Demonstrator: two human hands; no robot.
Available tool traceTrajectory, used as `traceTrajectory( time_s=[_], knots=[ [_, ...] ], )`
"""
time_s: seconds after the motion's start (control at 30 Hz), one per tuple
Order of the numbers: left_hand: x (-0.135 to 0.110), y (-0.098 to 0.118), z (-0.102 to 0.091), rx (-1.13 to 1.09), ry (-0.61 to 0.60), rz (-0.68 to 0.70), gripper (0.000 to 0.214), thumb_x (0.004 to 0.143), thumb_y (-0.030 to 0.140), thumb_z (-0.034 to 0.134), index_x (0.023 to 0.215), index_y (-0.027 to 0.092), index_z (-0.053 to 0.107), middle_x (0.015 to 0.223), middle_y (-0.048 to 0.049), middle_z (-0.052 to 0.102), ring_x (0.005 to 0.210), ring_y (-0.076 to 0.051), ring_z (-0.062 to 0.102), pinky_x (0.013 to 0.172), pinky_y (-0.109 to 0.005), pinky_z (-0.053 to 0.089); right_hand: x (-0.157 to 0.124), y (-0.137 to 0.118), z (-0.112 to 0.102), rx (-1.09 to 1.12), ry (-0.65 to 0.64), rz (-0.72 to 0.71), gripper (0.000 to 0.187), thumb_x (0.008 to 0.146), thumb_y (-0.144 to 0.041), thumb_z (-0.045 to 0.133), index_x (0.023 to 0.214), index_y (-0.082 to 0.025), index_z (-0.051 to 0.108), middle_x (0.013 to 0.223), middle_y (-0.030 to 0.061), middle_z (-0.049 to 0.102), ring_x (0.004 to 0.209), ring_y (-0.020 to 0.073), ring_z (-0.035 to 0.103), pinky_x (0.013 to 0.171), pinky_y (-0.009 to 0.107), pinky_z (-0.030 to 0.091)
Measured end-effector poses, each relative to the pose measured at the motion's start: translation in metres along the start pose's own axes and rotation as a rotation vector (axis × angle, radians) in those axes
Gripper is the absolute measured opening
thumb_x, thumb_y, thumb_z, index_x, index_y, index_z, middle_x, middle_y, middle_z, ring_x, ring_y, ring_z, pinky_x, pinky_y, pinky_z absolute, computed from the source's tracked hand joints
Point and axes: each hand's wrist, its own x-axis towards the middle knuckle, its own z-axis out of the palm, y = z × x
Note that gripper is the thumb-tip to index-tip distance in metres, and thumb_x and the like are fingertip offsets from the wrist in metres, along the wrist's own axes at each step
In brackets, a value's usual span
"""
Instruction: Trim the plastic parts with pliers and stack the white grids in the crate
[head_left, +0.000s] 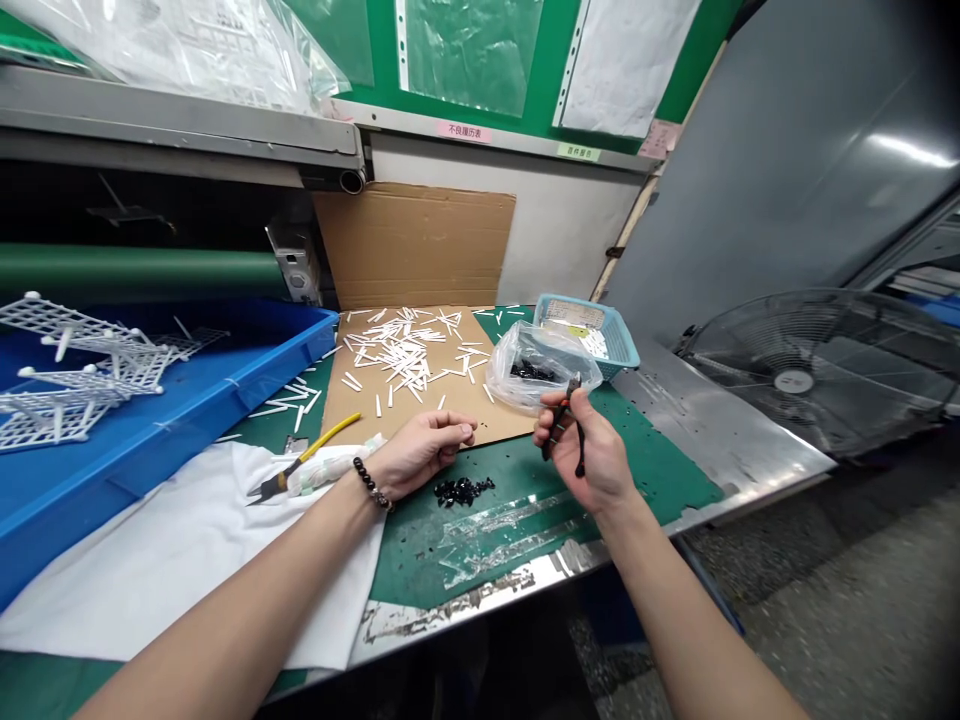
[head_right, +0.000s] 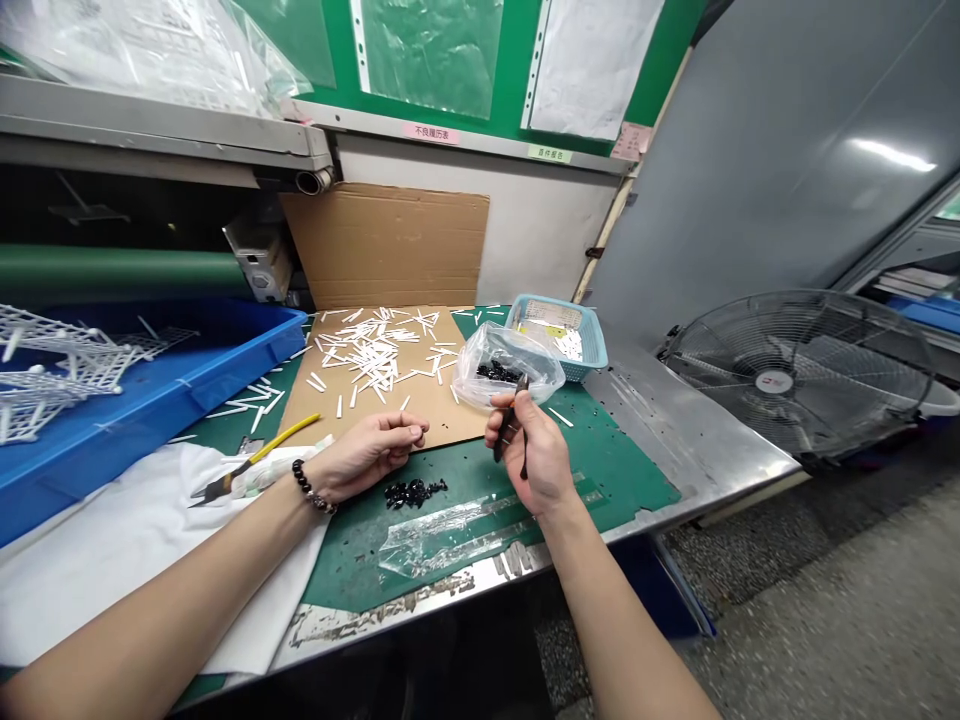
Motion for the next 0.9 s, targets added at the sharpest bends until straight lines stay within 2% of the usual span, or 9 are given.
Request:
traceTrajectory(
  time_s=[0.1,0.17,0.27,0.4,0.77,0.9],
  knots=[
    [0.000,-0.002,0.000,0.000,-0.004,0.015,0.027,0.065,0.024,0.081,0.085,0.010,0.068,0.076,-0.0032,0.059,0.064,-0.006,0.047,0.053,-0.018,0.029,0.000,0.015,-0.008,-0.716,0.035,-0.386,0.034,0.088,-0.052,0.059,0.096,-0.020,0.066,0.078,0.0032,0.060,0.070,0.0182,0.055,0.068,0.030,0.044],
    [0.000,-0.003,0.000,0.007,0.006,0.011,0.030,0.063,0.026,0.082,0.086,0.010,0.069,0.076,-0.0039,0.060,0.061,-0.006,0.045,0.053,-0.019,0.028,-0.002,0.024,-0.011,-1.110,-0.068,-0.609,0.030,0.091,-0.045,0.057,0.102,-0.019,0.066,0.087,0.0062,0.063,0.080,0.0214,0.057,0.075,0.032,0.042],
    [-0.002,-0.003,0.002,0.033,0.039,0.017,0.033,0.061,0.027,0.083,0.087,0.011,0.070,0.077,-0.0043,0.062,0.058,-0.005,0.044,0.053,-0.020,0.028,-0.008,0.031,-0.009,-1.410,-0.213,-0.771,0.028,0.095,-0.040,0.051,0.106,-0.017,0.064,0.092,0.0095,0.062,0.088,0.0242,0.056,0.079,0.034,0.041],
    [-0.002,-0.003,0.005,0.100,0.075,0.024,0.036,0.061,0.030,0.083,0.089,0.011,0.070,0.077,-0.0036,0.063,0.058,-0.005,0.044,0.052,-0.021,0.027,-0.013,0.031,0.000,-1.524,-0.253,-0.826,0.030,0.096,-0.040,0.050,0.109,-0.017,0.063,0.092,0.0109,0.060,0.090,0.0256,0.054,0.080,0.036,0.041],
    [0.001,-0.006,0.014,0.199,0.104,0.041,0.032,0.064,0.031,0.081,0.087,0.012,0.070,0.075,-0.0030,0.064,0.057,-0.006,0.044,0.052,-0.021,0.028,-0.011,0.030,-0.001,-1.555,-0.261,-0.783,0.034,0.096,-0.041,0.047,0.112,-0.015,0.062,0.093,0.0116,0.058,0.089,0.0260,0.050,0.079,0.036,0.038],
    [0.002,-0.007,0.015,0.229,0.133,0.050,0.030,0.065,0.032,0.081,0.085,0.012,0.070,0.069,-0.0006,0.063,0.053,-0.005,0.039,0.050,-0.022,0.025,-0.011,0.028,0.001,-1.605,-0.256,-0.766,0.036,0.097,-0.042,0.044,0.110,-0.015,0.063,0.089,0.0114,0.058,0.086,0.0257,0.049,0.077,0.035,0.036]
  ],
)
